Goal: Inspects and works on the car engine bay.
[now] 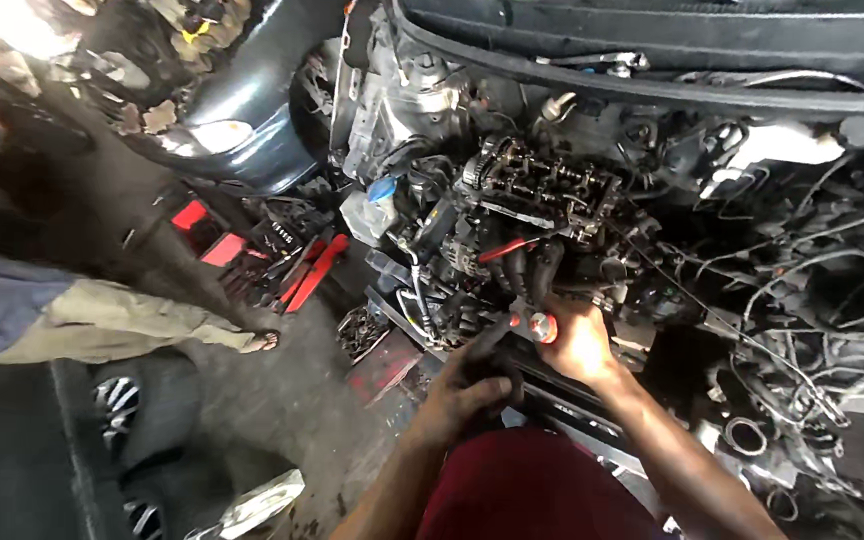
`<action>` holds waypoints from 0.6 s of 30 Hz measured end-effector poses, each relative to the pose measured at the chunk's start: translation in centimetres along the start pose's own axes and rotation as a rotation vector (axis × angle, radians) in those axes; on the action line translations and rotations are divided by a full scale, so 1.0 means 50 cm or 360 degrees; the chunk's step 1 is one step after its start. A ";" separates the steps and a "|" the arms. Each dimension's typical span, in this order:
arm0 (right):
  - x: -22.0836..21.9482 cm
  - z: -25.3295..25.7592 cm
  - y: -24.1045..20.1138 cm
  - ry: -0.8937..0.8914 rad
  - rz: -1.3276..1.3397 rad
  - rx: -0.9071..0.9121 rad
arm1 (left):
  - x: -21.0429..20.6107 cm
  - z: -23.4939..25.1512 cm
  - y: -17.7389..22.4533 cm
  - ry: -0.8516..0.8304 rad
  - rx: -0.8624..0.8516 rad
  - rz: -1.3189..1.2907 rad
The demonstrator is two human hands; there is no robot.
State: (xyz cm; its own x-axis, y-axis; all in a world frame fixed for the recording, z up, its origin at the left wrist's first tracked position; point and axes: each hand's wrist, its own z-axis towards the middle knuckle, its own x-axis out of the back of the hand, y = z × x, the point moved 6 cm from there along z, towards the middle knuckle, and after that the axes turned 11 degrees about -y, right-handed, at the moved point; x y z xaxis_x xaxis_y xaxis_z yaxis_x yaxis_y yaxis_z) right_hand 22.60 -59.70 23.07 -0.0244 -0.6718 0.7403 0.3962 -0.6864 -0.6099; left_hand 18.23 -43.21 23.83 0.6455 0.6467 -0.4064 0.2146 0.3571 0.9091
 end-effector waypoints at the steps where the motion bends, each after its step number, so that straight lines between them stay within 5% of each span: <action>1: 0.001 -0.005 0.003 0.0015 -0.0032 0.0019 | -0.005 0.001 -0.004 -0.0005 0.0010 0.0004; 18: -0.007 -0.036 0.010 -0.0139 -0.0091 0.0020 | -0.033 -0.006 -0.019 -0.0053 0.0047 0.0365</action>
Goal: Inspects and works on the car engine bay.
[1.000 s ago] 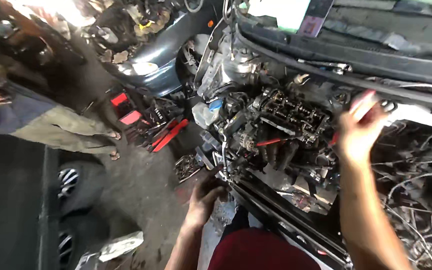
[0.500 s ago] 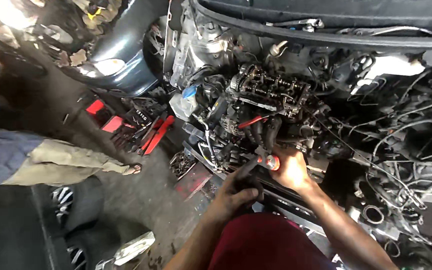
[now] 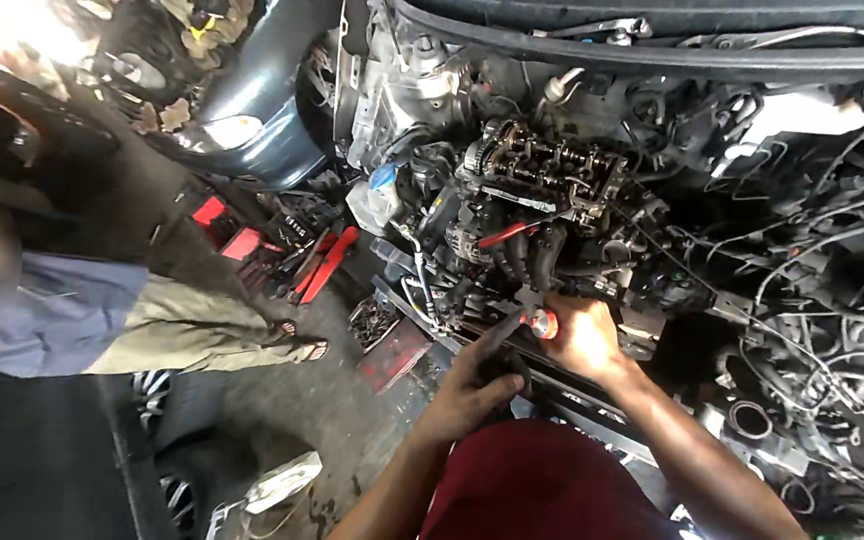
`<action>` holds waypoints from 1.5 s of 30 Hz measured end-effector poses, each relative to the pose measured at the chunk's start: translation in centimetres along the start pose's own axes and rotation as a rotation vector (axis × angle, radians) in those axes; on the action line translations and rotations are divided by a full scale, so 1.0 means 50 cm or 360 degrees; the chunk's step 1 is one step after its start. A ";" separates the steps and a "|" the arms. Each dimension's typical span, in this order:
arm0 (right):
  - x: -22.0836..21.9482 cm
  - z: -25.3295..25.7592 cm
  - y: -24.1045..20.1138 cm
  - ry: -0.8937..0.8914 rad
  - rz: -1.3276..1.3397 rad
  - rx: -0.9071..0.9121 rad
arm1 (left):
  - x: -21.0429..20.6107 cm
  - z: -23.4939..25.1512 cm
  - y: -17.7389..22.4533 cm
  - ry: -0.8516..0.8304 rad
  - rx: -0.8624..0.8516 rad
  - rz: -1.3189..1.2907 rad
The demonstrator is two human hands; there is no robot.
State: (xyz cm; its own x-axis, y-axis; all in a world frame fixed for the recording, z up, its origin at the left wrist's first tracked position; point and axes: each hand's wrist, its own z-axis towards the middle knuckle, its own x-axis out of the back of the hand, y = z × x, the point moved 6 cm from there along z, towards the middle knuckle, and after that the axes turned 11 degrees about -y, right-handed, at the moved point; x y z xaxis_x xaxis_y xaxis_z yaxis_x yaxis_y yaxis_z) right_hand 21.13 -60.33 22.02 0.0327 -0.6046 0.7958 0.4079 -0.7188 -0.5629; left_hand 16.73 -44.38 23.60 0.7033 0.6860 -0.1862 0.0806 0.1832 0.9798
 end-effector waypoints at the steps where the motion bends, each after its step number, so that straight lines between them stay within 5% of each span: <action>1: -0.001 -0.002 0.001 -0.0013 -0.0002 -0.0005 | -0.001 0.000 0.000 0.0003 0.0004 0.0024; 18: -0.012 0.000 0.002 -0.0148 -0.0118 -0.0106 | 0.004 -0.002 -0.008 0.0028 0.0082 0.0195; 29: -0.041 -0.004 0.020 -0.0963 -0.0210 -0.0682 | 0.005 -0.006 -0.059 0.0216 0.0425 0.0287; 32: -0.013 0.014 0.037 -0.1017 -0.0266 -0.0778 | 0.009 0.006 -0.058 0.0077 0.0430 0.0141; 35: 0.108 0.056 0.080 -0.0608 -0.0019 -0.0822 | 0.049 0.014 -0.016 0.0156 0.0217 0.0200; 40: 0.401 0.143 0.186 0.0331 0.0625 -0.0411 | 0.132 -0.031 0.035 0.0673 0.0009 0.0083; 45: 0.615 0.261 0.318 0.1027 0.0386 -0.0517 | 0.122 -0.084 -0.015 0.0815 0.0066 -0.0153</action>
State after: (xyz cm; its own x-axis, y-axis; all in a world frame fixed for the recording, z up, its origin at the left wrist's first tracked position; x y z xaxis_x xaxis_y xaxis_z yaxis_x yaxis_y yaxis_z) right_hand 40.51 -85.88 40.47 -0.4936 -0.7673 0.4095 0.1650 -0.5449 -0.8221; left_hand 17.97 -37.38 21.42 0.2568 0.9257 -0.2776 0.1632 0.2416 0.9566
